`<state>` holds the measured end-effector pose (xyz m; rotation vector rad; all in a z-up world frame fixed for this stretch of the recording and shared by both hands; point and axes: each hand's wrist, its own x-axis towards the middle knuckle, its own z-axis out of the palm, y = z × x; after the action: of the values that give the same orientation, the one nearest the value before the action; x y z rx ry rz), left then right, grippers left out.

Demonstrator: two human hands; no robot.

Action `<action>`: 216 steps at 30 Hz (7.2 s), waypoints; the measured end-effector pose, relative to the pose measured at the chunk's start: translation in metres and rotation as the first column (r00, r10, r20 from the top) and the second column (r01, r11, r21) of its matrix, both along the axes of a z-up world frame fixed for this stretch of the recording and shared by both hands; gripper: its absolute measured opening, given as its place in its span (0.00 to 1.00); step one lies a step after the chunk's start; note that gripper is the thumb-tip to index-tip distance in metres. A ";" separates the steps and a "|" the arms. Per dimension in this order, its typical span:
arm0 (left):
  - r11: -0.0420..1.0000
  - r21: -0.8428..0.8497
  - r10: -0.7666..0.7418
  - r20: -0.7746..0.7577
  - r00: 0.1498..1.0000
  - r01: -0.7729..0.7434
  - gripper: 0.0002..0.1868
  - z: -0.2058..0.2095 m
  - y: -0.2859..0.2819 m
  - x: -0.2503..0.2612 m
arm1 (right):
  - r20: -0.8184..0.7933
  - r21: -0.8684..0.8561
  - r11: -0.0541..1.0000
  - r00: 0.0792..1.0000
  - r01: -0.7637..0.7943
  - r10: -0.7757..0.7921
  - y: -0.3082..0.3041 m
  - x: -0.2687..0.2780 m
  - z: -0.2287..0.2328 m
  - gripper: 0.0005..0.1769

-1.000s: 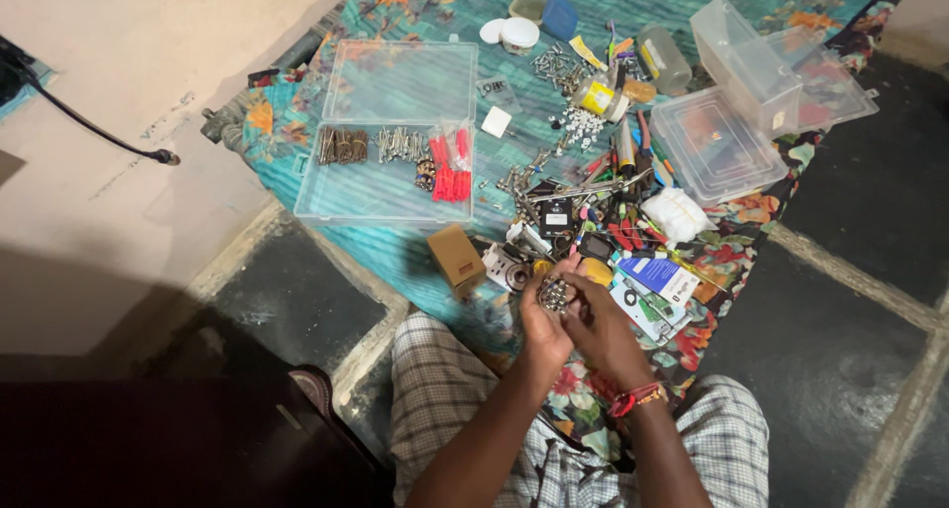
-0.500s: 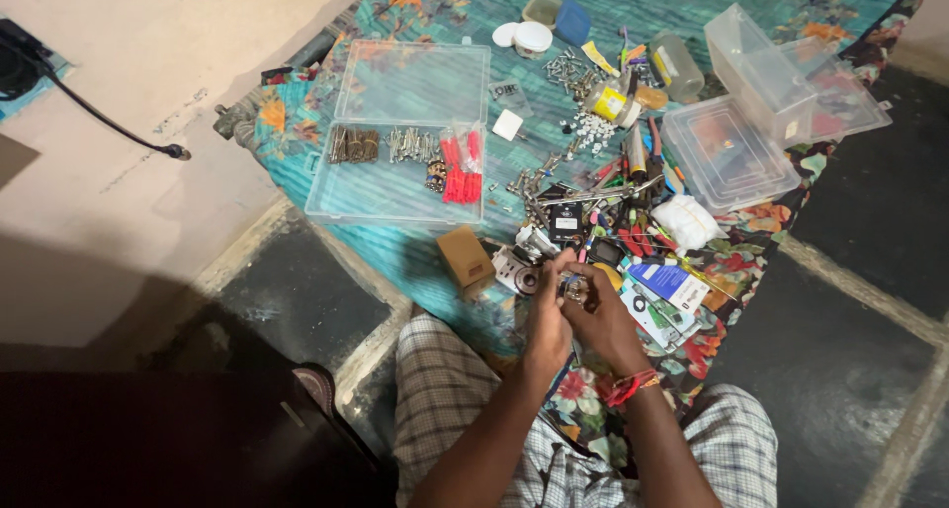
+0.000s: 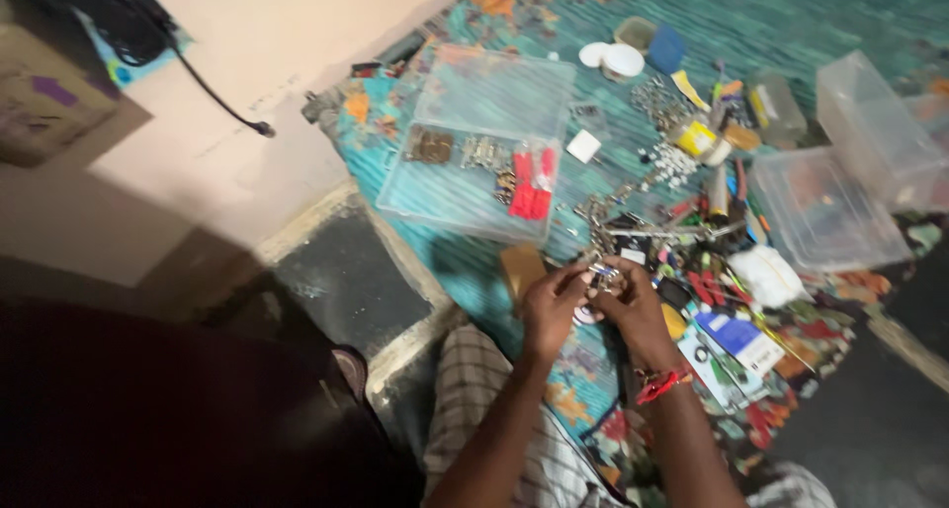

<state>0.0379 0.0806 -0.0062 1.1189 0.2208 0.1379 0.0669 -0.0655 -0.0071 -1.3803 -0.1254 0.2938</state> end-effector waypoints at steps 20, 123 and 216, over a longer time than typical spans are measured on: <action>0.840 0.511 0.183 0.053 0.982 -0.184 0.13 -0.037 0.216 0.165 | 0.387 -0.622 0.782 0.851 -0.044 0.355 0.208 0.186 -0.017 0.31; 0.870 0.442 0.240 0.003 0.971 -0.216 0.26 -0.079 -0.022 0.084 | 0.433 -0.893 0.057 0.819 0.446 0.376 -0.007 0.133 -0.059 0.24; 0.973 0.022 0.219 0.201 0.955 -0.228 0.12 -0.098 -0.020 0.094 | 0.559 -0.815 0.318 0.802 0.484 0.212 -0.038 0.069 -0.024 0.09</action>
<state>0.1316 0.0606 -0.1040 1.1151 0.1670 0.4559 0.1355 -0.1038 -0.0308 -2.6865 -0.3831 -0.3487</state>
